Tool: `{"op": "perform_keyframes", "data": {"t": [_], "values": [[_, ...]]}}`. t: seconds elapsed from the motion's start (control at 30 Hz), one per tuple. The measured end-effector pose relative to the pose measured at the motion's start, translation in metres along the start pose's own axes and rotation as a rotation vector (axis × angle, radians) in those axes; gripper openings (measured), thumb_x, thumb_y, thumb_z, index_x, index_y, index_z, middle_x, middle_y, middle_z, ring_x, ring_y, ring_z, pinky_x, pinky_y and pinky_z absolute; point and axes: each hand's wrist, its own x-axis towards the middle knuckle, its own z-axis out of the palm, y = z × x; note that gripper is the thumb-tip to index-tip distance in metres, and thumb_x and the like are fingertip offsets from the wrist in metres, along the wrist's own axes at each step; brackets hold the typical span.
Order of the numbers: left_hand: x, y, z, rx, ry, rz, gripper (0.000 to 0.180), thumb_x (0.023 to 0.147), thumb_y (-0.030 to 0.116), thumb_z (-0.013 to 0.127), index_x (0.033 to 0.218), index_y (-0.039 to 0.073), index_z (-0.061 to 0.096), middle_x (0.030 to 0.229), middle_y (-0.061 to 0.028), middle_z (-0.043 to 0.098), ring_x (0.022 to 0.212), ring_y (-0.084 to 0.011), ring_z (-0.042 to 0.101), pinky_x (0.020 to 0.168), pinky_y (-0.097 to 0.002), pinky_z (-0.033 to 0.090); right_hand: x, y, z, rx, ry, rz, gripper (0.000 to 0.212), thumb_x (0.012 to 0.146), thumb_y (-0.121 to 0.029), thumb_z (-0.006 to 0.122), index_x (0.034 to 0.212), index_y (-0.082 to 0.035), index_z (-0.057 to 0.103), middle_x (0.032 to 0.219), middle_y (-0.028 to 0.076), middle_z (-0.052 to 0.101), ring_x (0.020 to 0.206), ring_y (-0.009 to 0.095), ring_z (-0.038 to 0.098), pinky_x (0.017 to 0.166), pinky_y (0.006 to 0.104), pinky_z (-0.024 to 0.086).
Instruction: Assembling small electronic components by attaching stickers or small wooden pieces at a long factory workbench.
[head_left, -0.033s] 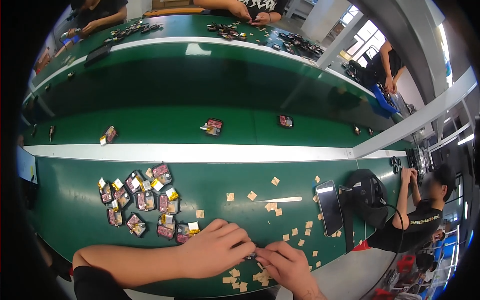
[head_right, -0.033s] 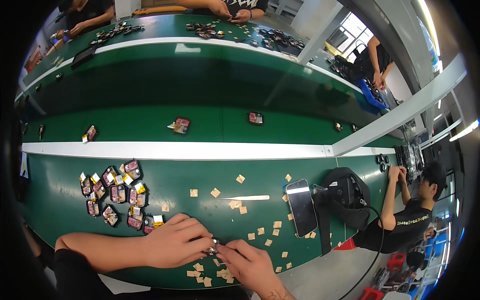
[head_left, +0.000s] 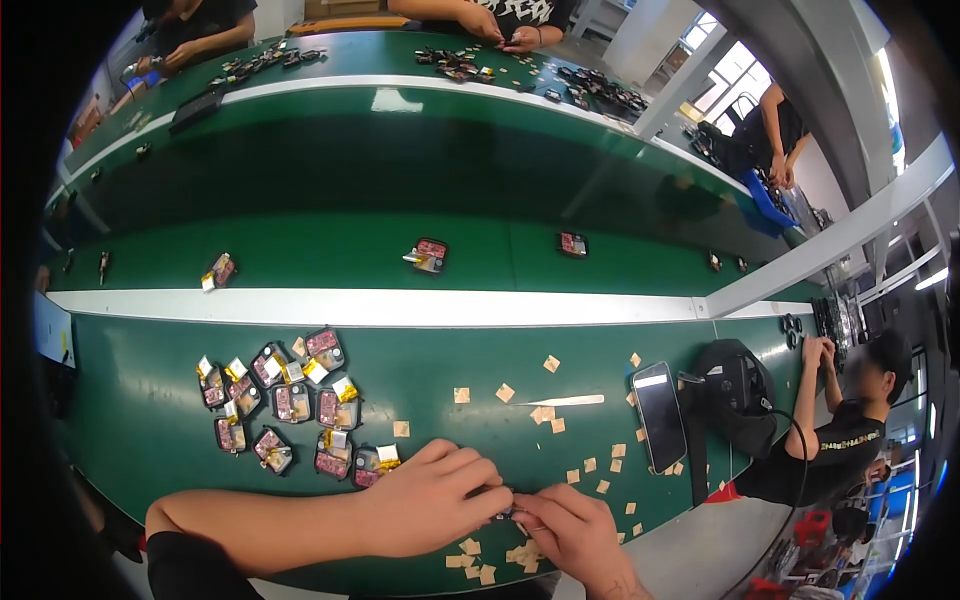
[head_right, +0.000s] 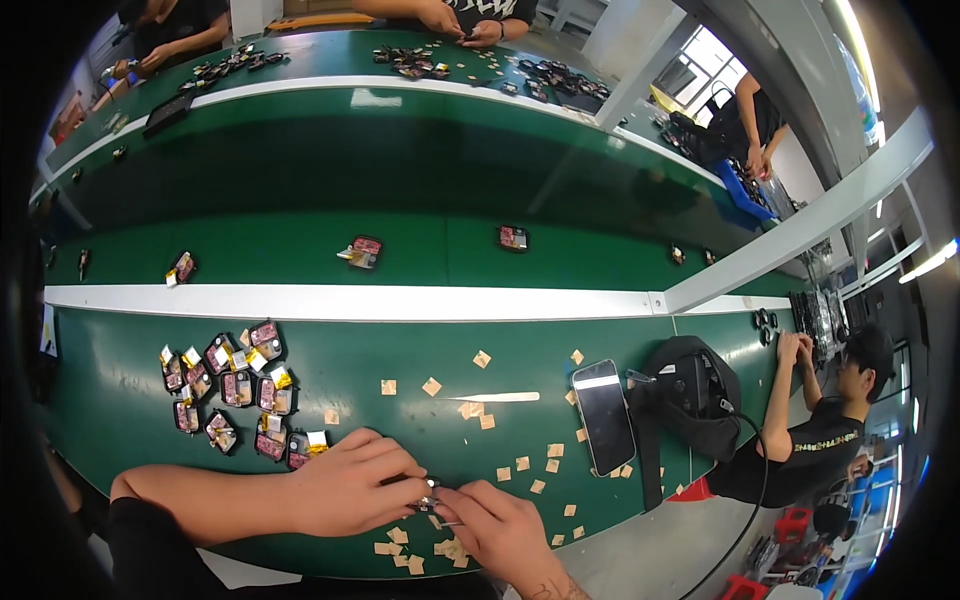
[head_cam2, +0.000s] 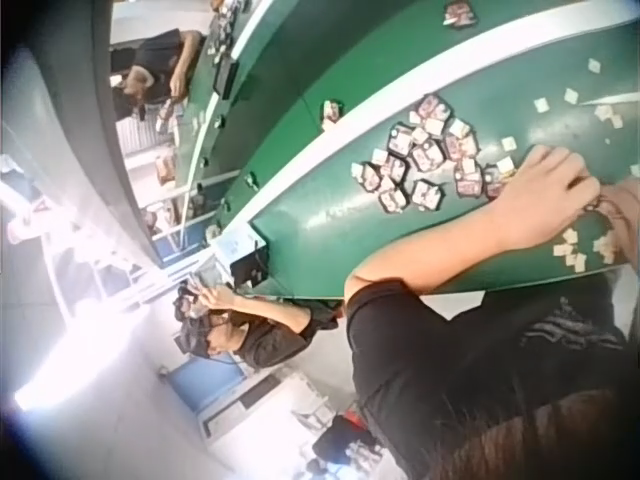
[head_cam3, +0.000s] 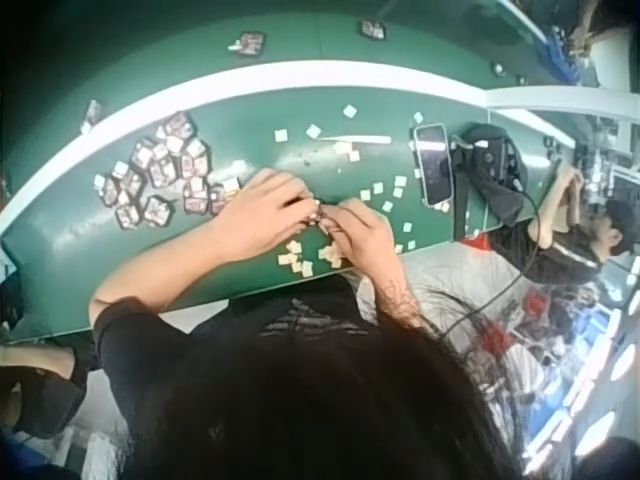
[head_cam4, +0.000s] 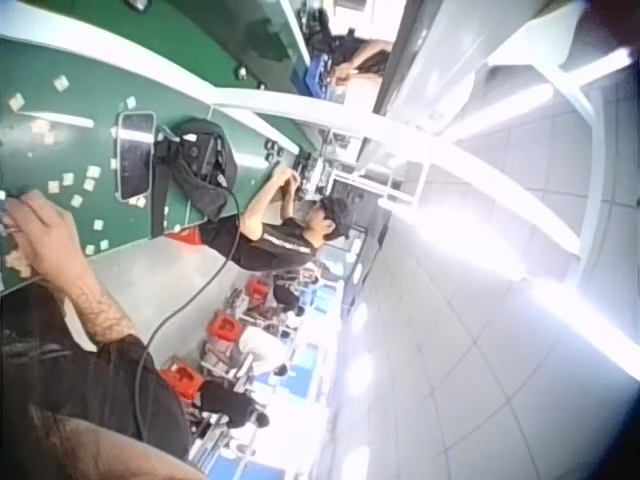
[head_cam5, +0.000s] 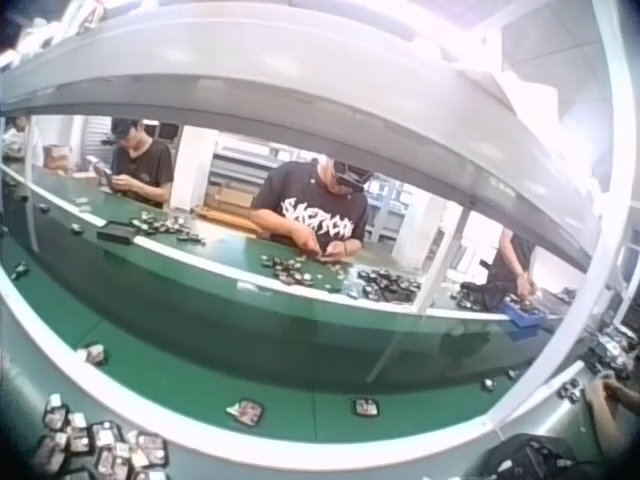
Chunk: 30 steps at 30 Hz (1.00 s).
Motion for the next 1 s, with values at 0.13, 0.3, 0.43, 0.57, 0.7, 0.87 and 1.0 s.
{"op": "perform_keyframes", "data": {"t": [0.13, 0.3, 0.43, 0.57, 0.7, 0.87, 1.0], "values": [[-0.003, -0.002, 0.001, 0.19, 0.02, 0.108, 0.027, 0.088, 0.017, 0.068, 0.115, 0.012, 0.064, 0.108, -0.0031, 0.06, 0.106, -0.0205, 0.061, 0.094, -0.0363, 0.046, -0.003, 0.001, 0.004, 0.117, -0.003, 0.181, 0.031, 0.089, -0.009, 0.083, 0.118, -0.009, 0.075, 0.096, 0.005, 0.069, 0.075, 0.022, 0.07, 0.063, 0.0333, 0.058], [-0.002, 0.0, -0.002, 0.295, -0.001, 0.12, 0.028, 0.09, 0.015, 0.069, 0.118, 0.013, 0.072, 0.119, -0.0043, 0.068, 0.101, -0.018, 0.065, 0.089, -0.0334, 0.049, 0.007, 0.003, -0.017, 0.232, -0.079, 0.223, 0.03, 0.085, 0.005, 0.082, 0.114, 0.0, 0.077, 0.098, 0.012, 0.074, 0.08, 0.019, 0.075, 0.069, 0.0288, 0.063], [0.0, 0.002, 0.003, 0.35, 0.067, 0.149, 0.021, 0.086, 0.018, 0.068, 0.106, 0.011, 0.069, 0.114, -0.0063, 0.065, 0.102, -0.0184, 0.062, 0.089, -0.0325, 0.047, 0.006, 0.009, -0.024, 0.326, -0.138, 0.233, 0.039, 0.086, 0.004, 0.079, 0.124, -0.002, 0.075, 0.104, 0.01, 0.073, 0.086, 0.022, 0.075, 0.075, 0.031, 0.065], [0.0, 0.004, 0.001, 0.363, 0.053, 0.155, 0.023, 0.086, 0.018, 0.068, 0.106, 0.007, 0.07, 0.116, -0.0086, 0.067, 0.102, -0.0188, 0.062, 0.088, -0.0324, 0.048, 0.01, 0.001, -0.016, 0.321, -0.03, 0.251, 0.033, 0.084, 0.007, 0.081, 0.117, 0.001, 0.078, 0.097, 0.011, 0.074, 0.081, 0.019, 0.075, 0.071, 0.0287, 0.064], [-0.001, 0.004, 0.001, 0.356, 0.043, 0.157, 0.025, 0.085, 0.017, 0.068, 0.107, 0.005, 0.07, 0.118, -0.0098, 0.067, 0.103, -0.0198, 0.062, 0.088, -0.0326, 0.049, 0.014, -0.008, -0.012, 0.228, -0.007, 0.234, 0.035, 0.084, 0.008, 0.08, 0.118, 0.0, 0.077, 0.098, 0.012, 0.073, 0.082, 0.02, 0.075, 0.07, 0.0299, 0.064], [-0.002, 0.009, -0.001, 0.321, -0.043, 0.097, 0.029, 0.088, 0.015, 0.068, 0.115, 0.004, 0.072, 0.124, -0.011, 0.068, 0.109, -0.0226, 0.064, 0.095, -0.0362, 0.052, 0.012, -0.016, -0.007, 0.167, -0.04, 0.196, 0.037, 0.085, 0.009, 0.077, 0.121, -0.002, 0.076, 0.101, 0.012, 0.073, 0.083, 0.021, 0.075, 0.071, 0.031, 0.063], [0.0, 0.007, -0.005, 0.252, -0.083, 0.067, 0.032, 0.088, 0.015, 0.067, 0.118, 0.005, 0.069, 0.127, -0.0121, 0.066, 0.111, -0.024, 0.064, 0.096, -0.0371, 0.052, 0.01, -0.011, 0.0, 0.217, -0.014, 0.205, 0.037, 0.09, 0.003, 0.076, 0.127, -0.002, 0.073, 0.106, 0.011, 0.071, 0.084, 0.026, 0.075, 0.071, 0.0336, 0.063]]}}
